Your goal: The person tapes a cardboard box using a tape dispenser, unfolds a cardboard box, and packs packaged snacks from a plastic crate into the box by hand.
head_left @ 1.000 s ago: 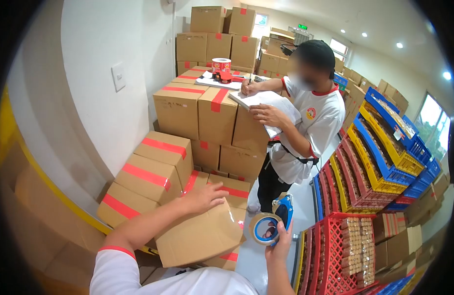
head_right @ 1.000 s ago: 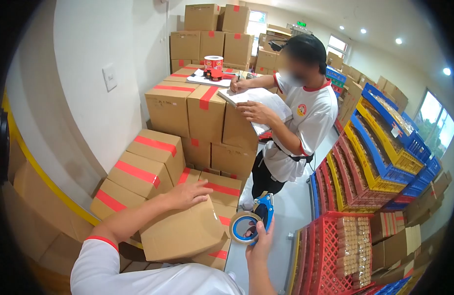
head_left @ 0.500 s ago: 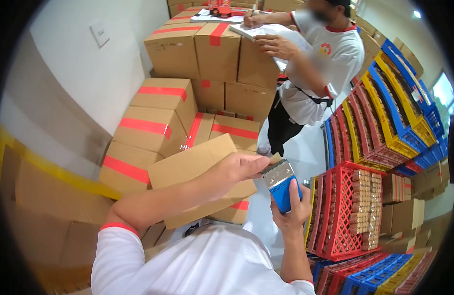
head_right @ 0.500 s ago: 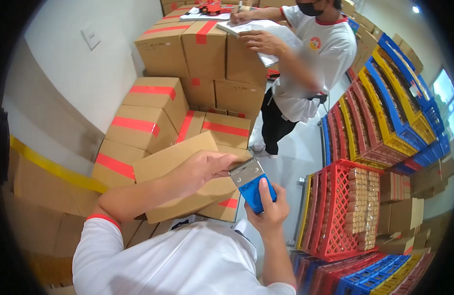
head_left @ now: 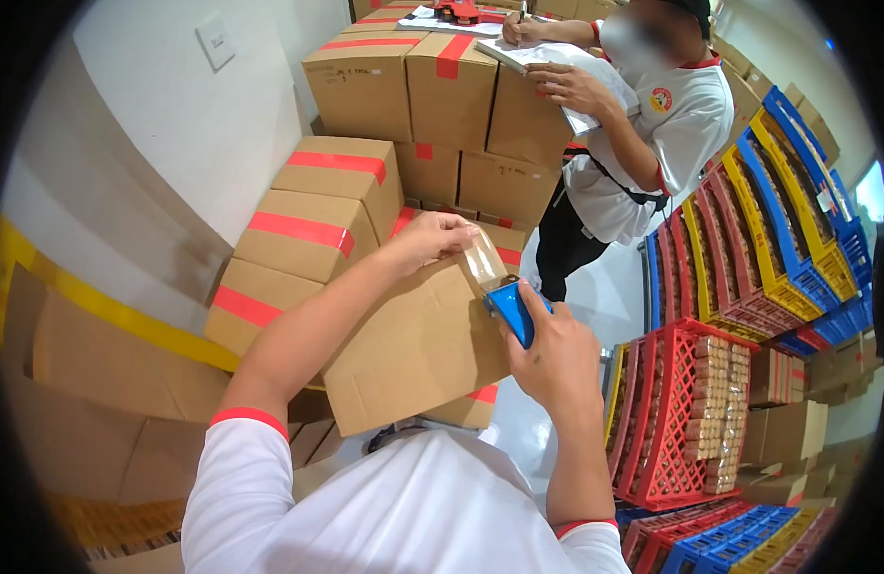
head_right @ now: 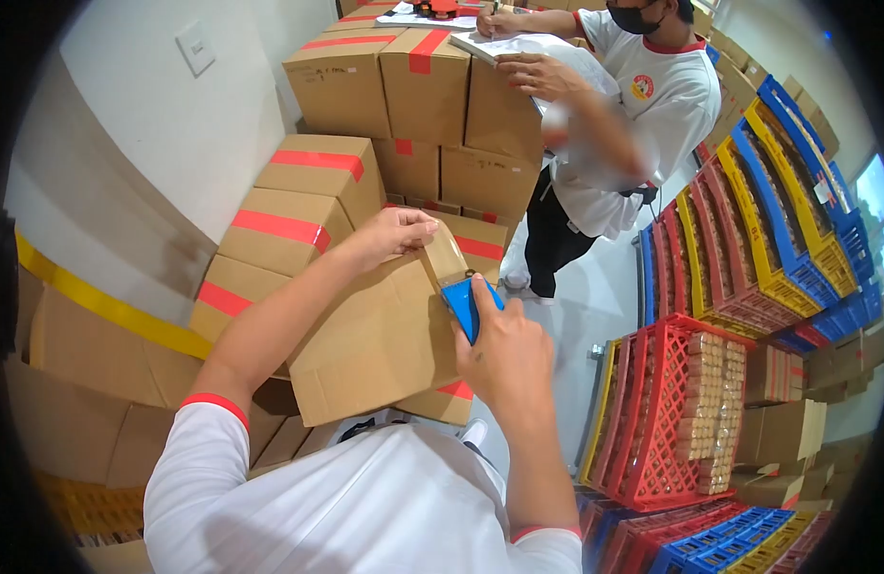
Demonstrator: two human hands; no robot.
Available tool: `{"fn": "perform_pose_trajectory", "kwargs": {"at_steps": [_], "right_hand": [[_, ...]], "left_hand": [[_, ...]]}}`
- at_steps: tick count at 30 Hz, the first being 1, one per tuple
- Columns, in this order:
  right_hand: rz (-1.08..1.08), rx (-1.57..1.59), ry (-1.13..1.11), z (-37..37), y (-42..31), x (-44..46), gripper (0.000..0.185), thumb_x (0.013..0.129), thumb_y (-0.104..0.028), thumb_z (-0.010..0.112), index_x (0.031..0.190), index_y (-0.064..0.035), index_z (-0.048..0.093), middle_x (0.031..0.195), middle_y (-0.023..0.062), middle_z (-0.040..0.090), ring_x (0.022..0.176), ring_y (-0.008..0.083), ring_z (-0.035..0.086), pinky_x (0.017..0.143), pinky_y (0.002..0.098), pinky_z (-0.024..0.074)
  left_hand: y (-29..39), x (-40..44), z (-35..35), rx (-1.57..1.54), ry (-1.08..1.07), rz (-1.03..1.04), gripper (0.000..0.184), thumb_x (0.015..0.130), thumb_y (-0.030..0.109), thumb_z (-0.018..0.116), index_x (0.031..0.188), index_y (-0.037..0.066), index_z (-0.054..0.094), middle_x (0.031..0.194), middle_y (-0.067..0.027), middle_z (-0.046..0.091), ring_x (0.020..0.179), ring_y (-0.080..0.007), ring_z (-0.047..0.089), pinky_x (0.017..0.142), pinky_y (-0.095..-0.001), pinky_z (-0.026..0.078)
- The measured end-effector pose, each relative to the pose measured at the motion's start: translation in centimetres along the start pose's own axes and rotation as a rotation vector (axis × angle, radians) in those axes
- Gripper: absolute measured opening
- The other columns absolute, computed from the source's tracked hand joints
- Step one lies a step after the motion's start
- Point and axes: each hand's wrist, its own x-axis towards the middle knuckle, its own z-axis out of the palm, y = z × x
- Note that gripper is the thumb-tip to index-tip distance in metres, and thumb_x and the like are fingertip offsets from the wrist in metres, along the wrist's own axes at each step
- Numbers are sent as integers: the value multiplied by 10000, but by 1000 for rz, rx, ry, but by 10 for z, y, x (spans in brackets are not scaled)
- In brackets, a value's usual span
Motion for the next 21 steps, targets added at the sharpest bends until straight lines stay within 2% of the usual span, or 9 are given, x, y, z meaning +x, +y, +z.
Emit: {"fn": "perform_pose_trajectory", "kwargs": {"at_steps": [1, 5, 8, 10, 11, 12, 14, 16, 21], "right_hand": [[6, 2, -20, 0, -1, 5, 577, 911, -340, 754, 1449, -167, 639, 876, 203, 664, 761, 397, 710, 685, 499, 551], [-28, -40, -66, 4, -4, 22, 607, 914, -348, 737, 1468, -131, 616, 962, 233, 704, 793, 400, 748, 711, 488, 594], [-31, -42, -71, 6, -9, 32, 589, 919, -350, 725, 1456, -127, 629, 995, 246, 719, 822, 401, 754, 740, 487, 601], [-11, -56, -90, 5, -13, 34, 581, 924, -354, 715, 1452, -126, 633, 1018, 250, 724, 850, 405, 759, 757, 485, 607], [-9, -56, -90, 6, -13, 33, 581, 924, -354, 715, 1452, -126, 633, 1018, 250, 724, 850, 405, 759, 757, 485, 607], [-7, -56, -84, 6, -13, 32, 579, 924, -353, 715, 1450, -125, 634, 1009, 248, 723, 855, 404, 760, 759, 488, 607], [0, -57, -68, 6, -11, 31, 576, 924, -352, 714, 1448, -124, 635, 1000, 246, 723, 859, 402, 761, 761, 490, 607], [11, -24, -24, 7, -10, 26, 574, 922, -353, 720, 1444, -129, 639, 992, 247, 717, 845, 393, 760, 747, 492, 606], [21, 21, 32, 15, -5, 22, 568, 902, -347, 746, 1430, -160, 653, 949, 222, 698, 798, 391, 740, 728, 488, 588]], "left_hand": [[-4, 2, -2, -33, -34, -60, 261, 1012, 302, 739, 1139, 74, 722, 1070, -16, 737, 981, -101, 687, 896, -295, 559], [-10, 2, -3, -83, -47, -34, 271, 1000, 286, 755, 1154, 72, 696, 1059, -20, 737, 962, -96, 681, 884, -285, 557], [-23, 9, -10, -118, -3, -35, 362, 1003, 320, 747, 1206, 25, 689, 1017, -36, 730, 905, -92, 670, 799, -248, 532], [-40, 26, -20, 132, -114, -79, 383, 1013, 268, 727, 1244, -33, 674, 1055, -87, 748, 921, -131, 703, 804, -286, 563], [-55, 32, -23, 131, -116, -79, 383, 1013, 268, 727, 1244, -33, 674, 1055, -87, 748, 921, -131, 703, 804, -286, 563], [-77, 42, -27, 434, 65, -20, 346, 1019, 259, 706, 1194, -40, 690, 996, -98, 754, 871, -178, 706, 818, -316, 568], [-78, 39, -20, 738, 247, 49, 320, 1025, 250, 685, 1144, -46, 706, 937, -108, 760, 820, -225, 709, 832, -346, 573], [-41, 12, 2, 265, 263, 260, 408, 1063, 320, 592, 1123, -64, 716, 928, -145, 778, 851, -307, 718, 855, -396, 564], [-14, -5, 19, 671, 175, 166, 525, 1099, 403, 476, 1070, -78, 682, 914, -169, 779, 876, -294, 743, 853, -387, 571]]}}
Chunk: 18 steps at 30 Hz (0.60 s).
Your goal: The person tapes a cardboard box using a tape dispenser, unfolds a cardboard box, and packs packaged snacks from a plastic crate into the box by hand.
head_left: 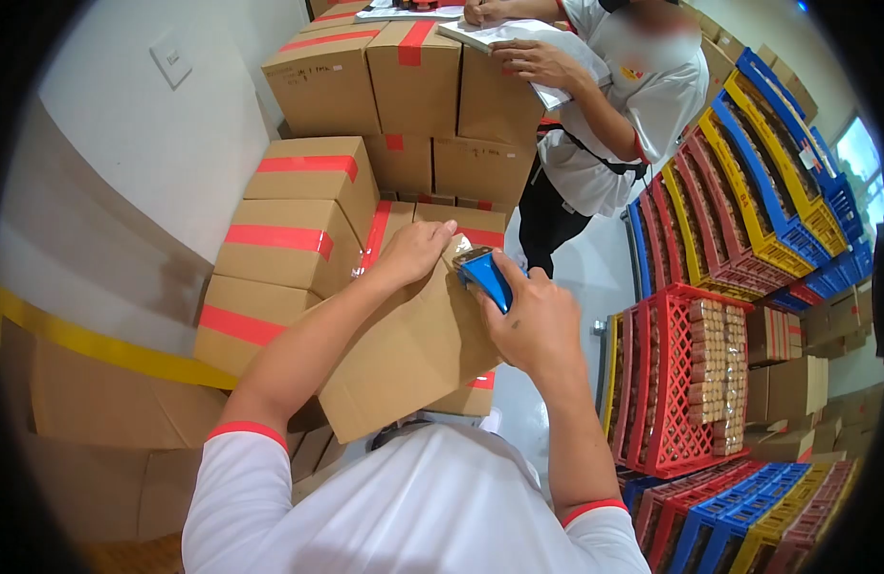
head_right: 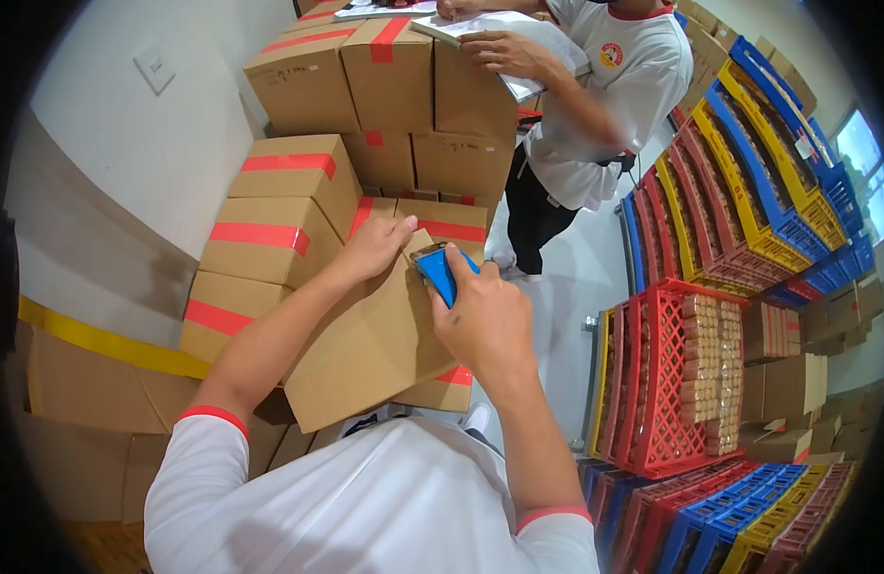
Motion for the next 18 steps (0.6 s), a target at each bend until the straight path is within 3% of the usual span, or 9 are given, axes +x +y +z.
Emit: {"fn": "perform_pose_trajectory", "kwargs": {"at_steps": [2, 4, 5, 8, 9, 11, 12, 18], "right_hand": [[19, 19, 31, 2, -3, -2, 555, 890, -344, 759, 1413, -180, 669, 920, 205, 692, 789, 396, 724, 734, 489, 573], [11, 20, 47, 1, -1, -4, 555, 888, -331, 764, 1414, -182, 668, 909, 200, 683, 780, 395, 721, 721, 487, 572], [19, 24, 54, 2, -1, -5, 555, 888, -331, 764, 1414, -182, 668, 909, 200, 683, 780, 395, 721, 721, 487, 572], [4, 27, 66, 7, -1, -10, 555, 887, -320, 770, 1415, -183, 667, 898, 198, 674, 778, 392, 723, 711, 485, 573], [-3, 30, 69, 8, -2, -8, 559, 884, -317, 775, 1415, -181, 666, 898, 199, 669, 778, 396, 720, 709, 484, 572], [-10, 33, 71, 9, -4, -5, 562, 882, -313, 780, 1416, -179, 665, 897, 200, 665, 778, 400, 718, 706, 483, 572], [-17, 28, 86, 9, -4, -4, 563, 880, -316, 784, 1414, -182, 665, 903, 202, 663, 773, 406, 712, 703, 482, 569], [-25, 23, 59, -14, 4, -34, 552, 869, -315, 796, 1396, -195, 682, 892, 199, 655, 735, 412, 691, 674, 480, 554]], "left_hand": [[-3, 2, 2, 92, -41, -36, 544, 1106, 418, 453, 1041, -76, 670, 896, -167, 776, 877, -274, 749, 850, -373, 577], [8, -5, 6, -775, 114, -169, 520, 1117, 422, 455, 959, -32, 654, 842, -130, 753, 783, -216, 711, 806, -343, 569], [7, -1, 3, -769, 106, -164, 520, 1117, 422, 455, 959, -32, 654, 842, -130, 753, 783, -216, 711, 806, -343, 569], [-14, 18, -7, -761, -192, -195, 515, 1124, 466, 457, 1015, 16, 683, 890, -92, 728, 805, -164, 694, 805, -298, 551], [-18, 24, -6, -765, -186, -198, 515, 1124, 466, 457, 1015, 16, 683, 890, -92, 728, 805, -164, 694, 805, -298, 551], [-22, 36, 3, -743, -409, -234, 580, 1122, 530, 426, 1041, 25, 700, 886, -46, 722, 826, -141, 682, 802, -291, 542], [-29, 43, 14, -742, -450, -150, 641, 1114, 575, 411, 1027, 21, 719, 860, -34, 705, 806, -127, 659, 780, -282, 529], [-28, 50, 7, -641, -455, -190, 693, 1115, 600, 369, 1049, 12, 729, 734, -37, 670, 695, -116, 632, 687, -271, 511]]}}
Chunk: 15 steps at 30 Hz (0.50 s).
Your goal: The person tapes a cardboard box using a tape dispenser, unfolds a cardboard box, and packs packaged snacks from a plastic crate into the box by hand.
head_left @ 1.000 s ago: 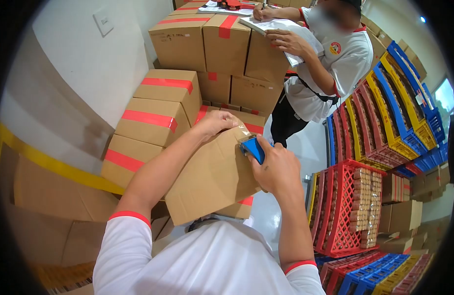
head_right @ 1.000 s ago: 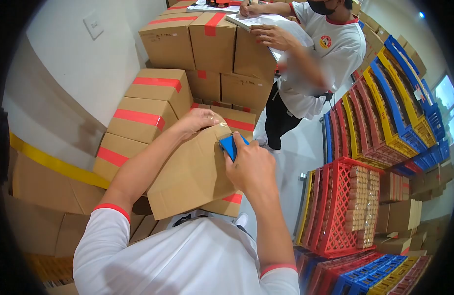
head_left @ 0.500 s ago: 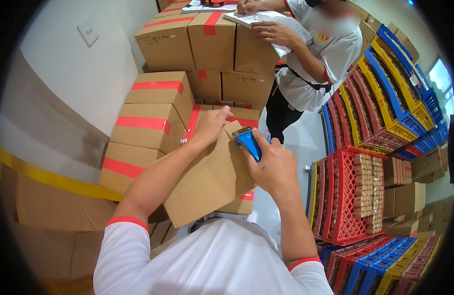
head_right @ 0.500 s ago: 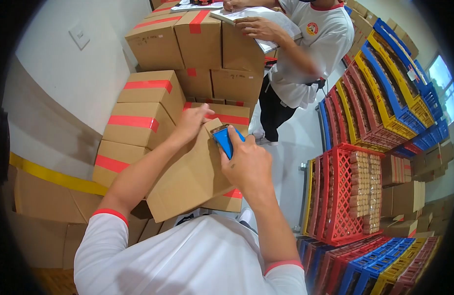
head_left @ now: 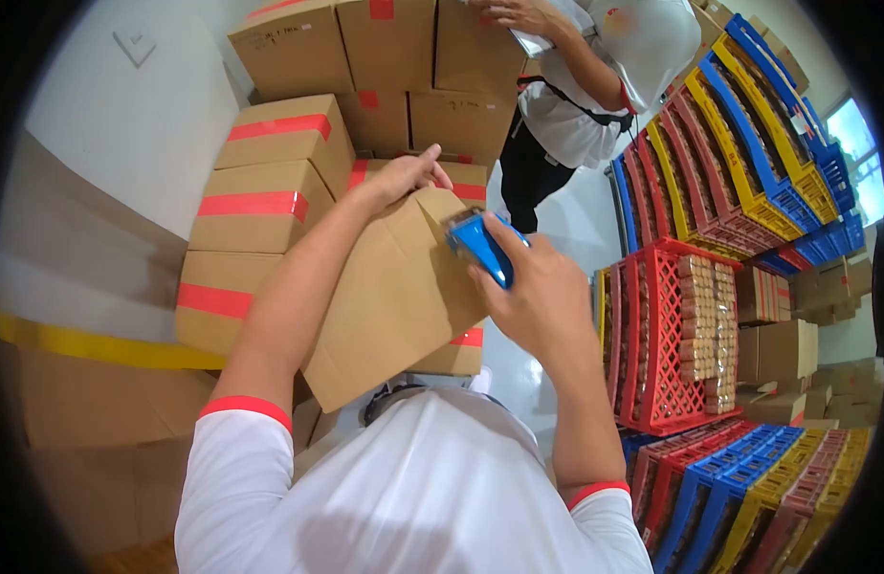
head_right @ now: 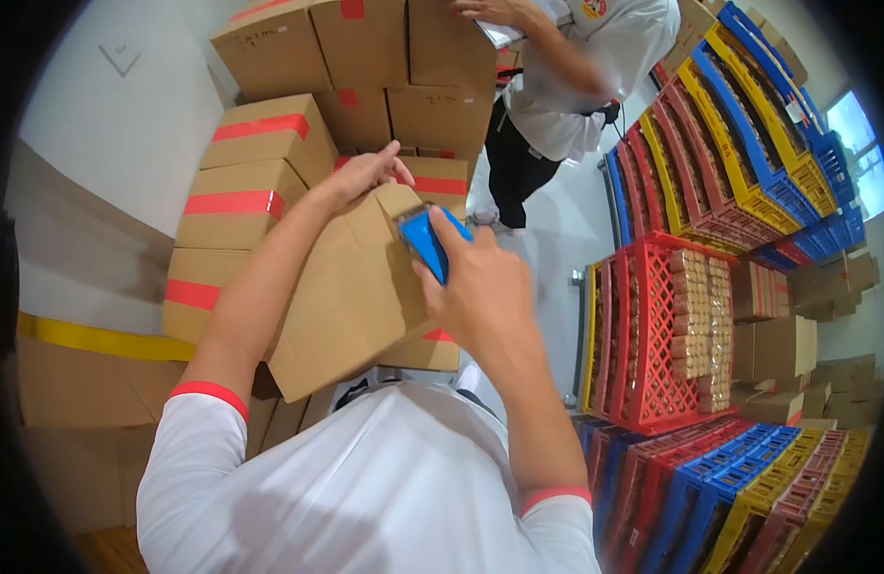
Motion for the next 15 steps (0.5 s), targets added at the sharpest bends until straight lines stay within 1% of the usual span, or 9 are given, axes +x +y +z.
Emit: {"fn": "perform_pose_trajectory", "kwargs": {"at_steps": [1, 5, 6, 8, 10, 11, 13, 14, 15], "right_hand": [[-26, 16, 10, -12, 0, -15, 558, 861, -310, 800, 1396, -200, 685, 878, 196, 654, 723, 407, 687, 663, 476, 551], [110, -104, -185, -80, 19, -94, 620, 826, -279, 806, 1425, -197, 671, 861, 174, 642, 694, 376, 679, 638, 447, 546], [110, -105, -188, -82, 24, -105, 620, 826, -279, 806, 1425, -197, 671, 861, 174, 642, 694, 376, 679, 638, 447, 546], [127, -132, -290, -79, 35, -121, 617, 868, -327, 797, 1453, -213, 635, 903, 178, 637, 685, 392, 693, 638, 494, 563], [113, -130, -308, -52, 46, -115, 612, 865, -315, 794, 1445, -201, 638, 904, 185, 640, 693, 393, 696, 640, 494, 563], [95, -134, -335, -35, 50, -109, 606, 862, -304, 792, 1438, -190, 642, 905, 192, 643, 701, 394, 699, 642, 494, 564], [78, -100, -309, -12, 54, -95, 596, 853, -274, 788, 1421, -160, 645, 912, 203, 650, 721, 393, 705, 650, 490, 569], [53, -78, -294, -4, 54, -88, 586, 855, -261, 781, 1413, -146, 645, 911, 205, 651, 728, 395, 706, 654, 489, 571], [27, -56, -279, 0, 54, -82, 576, 857, -248, 775, 1406, -131, 645, 909, 207, 653, 735, 397, 708, 657, 488, 574]], "left_hand": [[4, -3, 1, 6, 4, -12, 694, 1116, 601, 364, 1058, 13, 728, 726, -38, 666, 688, -116, 627, 680, -268, 506], [7, -8, 6, 36, 49, -25, 682, 1115, 600, 377, 1078, 14, 724, 733, -46, 668, 673, -121, 612, 676, -275, 500], [8, -7, 4, 50, 30, -14, 661, 1117, 585, 389, 1090, 15, 722, 747, -52, 676, 677, -121, 605, 678, -282, 497], [5, -6, 2, 74, 10, -3, 640, 1119, 570, 402, 1102, 16, 720, 760, -59, 683, 681, -121, 599, 679, -288, 494], [4, -1, 2, 302, 62, 97, 580, 1106, 535, 455, 1112, 30, 739, 844, -113, 725, 749, -179, 644, 750, -334, 520], [5, -1, 5, 317, 57, 98, 580, 1106, 535, 455, 1112, 30, 739, 844, -113, 725, 749, -179, 644, 750, -334, 520], [18, -20, 26, 748, 335, 295, 490, 1100, 472, 471, 1209, 73, 732, 901, -151, 747, 899, -285, 716, 864, -396, 546], [29, -33, 39, 918, 386, 214, 439, 1094, 422, 469, 1276, 106, 714, 1209, -250, 705, 1232, -388, 643, 1072, -476, 481], [23, -44, 55, 1332, 379, 476, 456, 1089, 409, 478, 1358, 87, 657, 1379, -269, 589, 1363, -396, 524, 1145, -507, 406]]}}
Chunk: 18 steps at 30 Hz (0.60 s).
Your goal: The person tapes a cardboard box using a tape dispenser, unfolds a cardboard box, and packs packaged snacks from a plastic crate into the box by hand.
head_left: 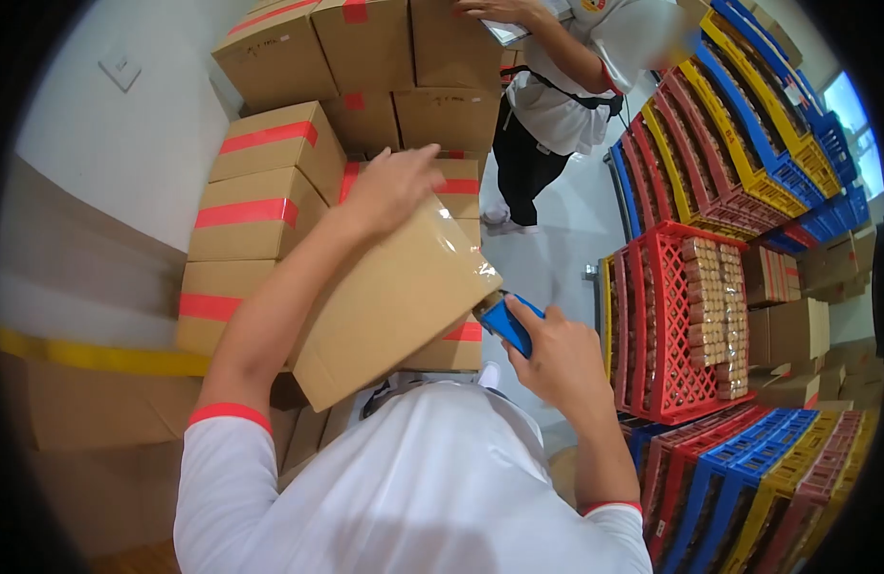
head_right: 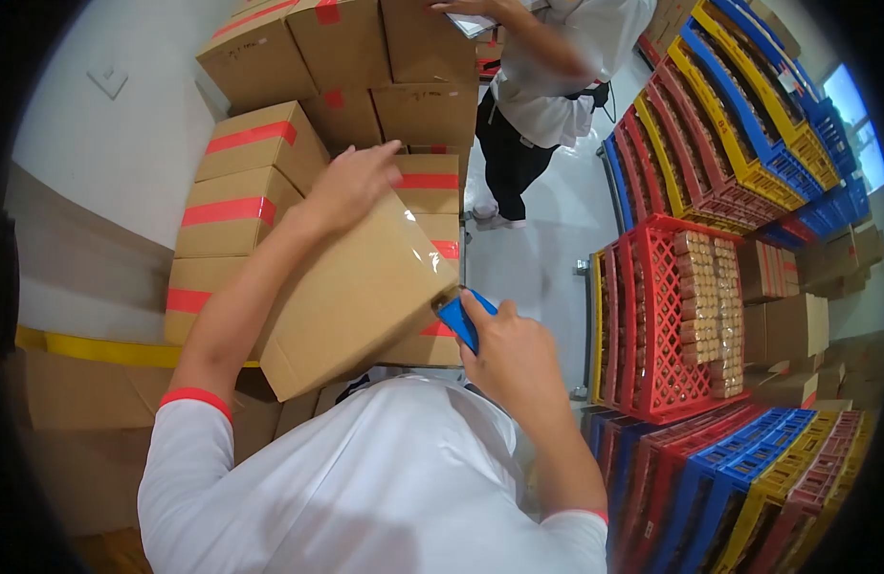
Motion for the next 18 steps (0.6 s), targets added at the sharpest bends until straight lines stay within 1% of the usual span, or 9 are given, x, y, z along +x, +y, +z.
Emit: {"fn": "perform_pose_trajectory", "kwargs": {"at_steps": [1, 3, 7, 10, 12, 14, 15, 16, 18], "right_hand": [[-10, -11, 5, 1, 0, 5, 559, 847, -226, 773, 1381, -113, 653, 911, 199, 654, 733, 388, 711, 652, 475, 577], [-31, -36, 8, 3, -3, 12, 553, 842, -221, 775, 1372, -121, 658, 897, 189, 661, 736, 378, 713, 653, 470, 578], [-140, -313, -168, 30, 15, 17, 538, 828, -211, 782, 1346, -117, 671, 873, 161, 697, 748, 347, 723, 626, 438, 575], [-154, -94, -180, 68, 72, 24, 536, 844, -215, 773, 1349, -81, 656, 886, 164, 725, 754, 344, 726, 615, 410, 573], [-114, -24, -49, 78, 84, 18, 527, 906, -221, 754, 1378, -35, 615, 913, 138, 728, 732, 274, 724, 614, 354, 568], [396, 1089, 296, 94, 85, 14, 508, 987, -241, 715, 1421, -24, 564, 910, 100, 680, 710, 198, 695, 632, 317, 565], [418, 1413, 446, 113, 84, 11, 537, 1044, -261, 667, 1489, -29, 477, 950, 79, 616, 709, 151, 669, 634, 285, 558], [417, 1423, 446, 120, 75, 11, 537, 1044, -261, 667, 1489, -29, 477, 950, 79, 616, 709, 151, 669, 634, 285, 558], [481, 1848, 683, 132, 51, 14, 482, 1063, -278, 635, 1453, -54, 462, 986, 99, 625, 693, 178, 656, 646, 315, 576]], "left_hand": [[17, -14, 4, 364, 96, 307, 497, 1085, 397, 487, 1440, 68, 599, 1550, -287, 474, 1494, -404, 406, 1218, -538, 331], [86, -41, -7, 61, -392, 207, 782, 1087, 421, 483, 1645, -47, 197, 1732, -250, 167, 1619, -406, 126, 1295, -597, 98], [98, -64, 18, -44, -208, 323, 787, 1067, 408, 525, 1621, -78, 247, 1700, -278, 247, 1607, -410, 187, 1288, -604, 133], [103, -60, 19, 29, -171, 232, 815, 1018, 347, 615, 1604, -103, 271, 1670, -291, 307, 1597, -411, 221, 1282, -616, 142], [124, -64, 16, 190, -248, 82, 818, 966, 270, 674, 1608, -73, 301, 1638, -294, 363, 1584, -423, 250, 1275, -633, 148], [129, -64, 23, 229, -235, 87, 835, 945, 245, 690, 1619, -49, 296, 1647, -289, 349, 1580, -431, 254, 1271, -641, 146], [131, -61, 24, 278, -206, 111, 856, 924, 220, 707, 1630, -25, 290, 1655, -284, 336, 1576, -439, 258, 1268, -649, 144], [132, -61, 22, 286, -211, 112, 856, 924, 220, 707, 1630, -25, 290, 1655, -284, 336, 1576, -439, 258, 1268, -649, 144], [130, -61, 15, 154, -227, 112, 944, 871, 140, 730, 1665, 26, 231, 1693, -276, 256, 1587, -447, 225, 1268, -650, 134]]}}
